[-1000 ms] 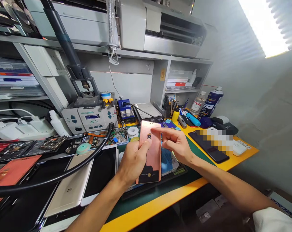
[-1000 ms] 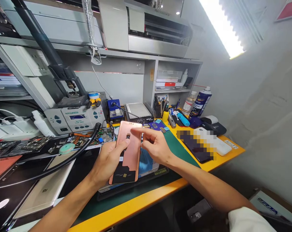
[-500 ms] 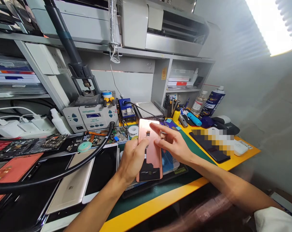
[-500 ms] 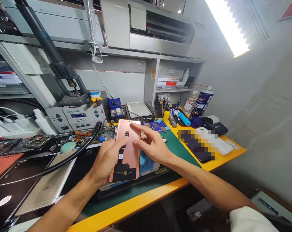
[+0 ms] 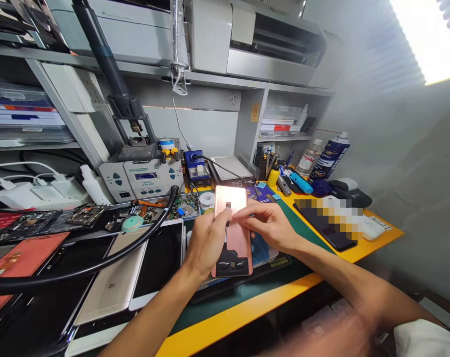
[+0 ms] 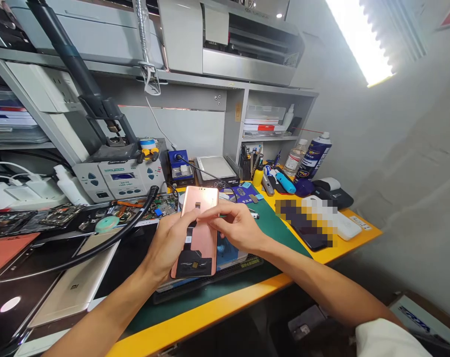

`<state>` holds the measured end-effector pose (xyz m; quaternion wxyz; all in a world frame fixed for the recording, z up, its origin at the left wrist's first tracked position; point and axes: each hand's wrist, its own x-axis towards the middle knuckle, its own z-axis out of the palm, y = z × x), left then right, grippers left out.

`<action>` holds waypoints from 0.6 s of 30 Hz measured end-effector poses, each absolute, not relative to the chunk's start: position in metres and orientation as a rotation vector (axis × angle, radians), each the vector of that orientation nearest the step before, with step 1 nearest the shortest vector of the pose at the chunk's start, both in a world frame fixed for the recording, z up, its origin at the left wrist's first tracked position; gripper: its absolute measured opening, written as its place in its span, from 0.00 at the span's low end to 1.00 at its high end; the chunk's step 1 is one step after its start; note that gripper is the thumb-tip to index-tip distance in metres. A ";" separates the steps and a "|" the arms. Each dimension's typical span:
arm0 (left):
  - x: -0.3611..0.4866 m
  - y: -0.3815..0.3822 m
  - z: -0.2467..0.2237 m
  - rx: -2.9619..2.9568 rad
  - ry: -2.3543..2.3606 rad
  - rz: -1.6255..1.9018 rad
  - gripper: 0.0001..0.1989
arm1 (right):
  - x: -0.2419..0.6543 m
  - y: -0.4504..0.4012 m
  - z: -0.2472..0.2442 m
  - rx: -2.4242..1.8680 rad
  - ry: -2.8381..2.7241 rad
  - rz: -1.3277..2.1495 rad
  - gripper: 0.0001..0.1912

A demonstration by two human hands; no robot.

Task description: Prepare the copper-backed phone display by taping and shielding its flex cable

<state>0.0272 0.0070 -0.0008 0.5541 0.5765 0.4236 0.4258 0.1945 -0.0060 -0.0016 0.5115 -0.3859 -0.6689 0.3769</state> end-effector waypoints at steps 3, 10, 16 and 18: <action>0.027 0.008 0.000 1.384 1.016 1.001 0.19 | 0.194 -0.006 -0.003 -0.896 -1.588 0.931 0.08; 0.029 0.008 -0.003 1.405 1.035 1.012 0.19 | 0.195 -0.006 -0.002 -0.900 -1.563 0.975 0.09; 0.028 0.008 -0.003 1.424 1.026 1.012 0.20 | 0.196 -0.005 -0.004 -0.891 -1.541 1.007 0.16; 0.028 0.007 -0.002 1.430 1.020 1.009 0.20 | 0.197 -0.005 -0.004 -0.895 -1.542 1.021 0.19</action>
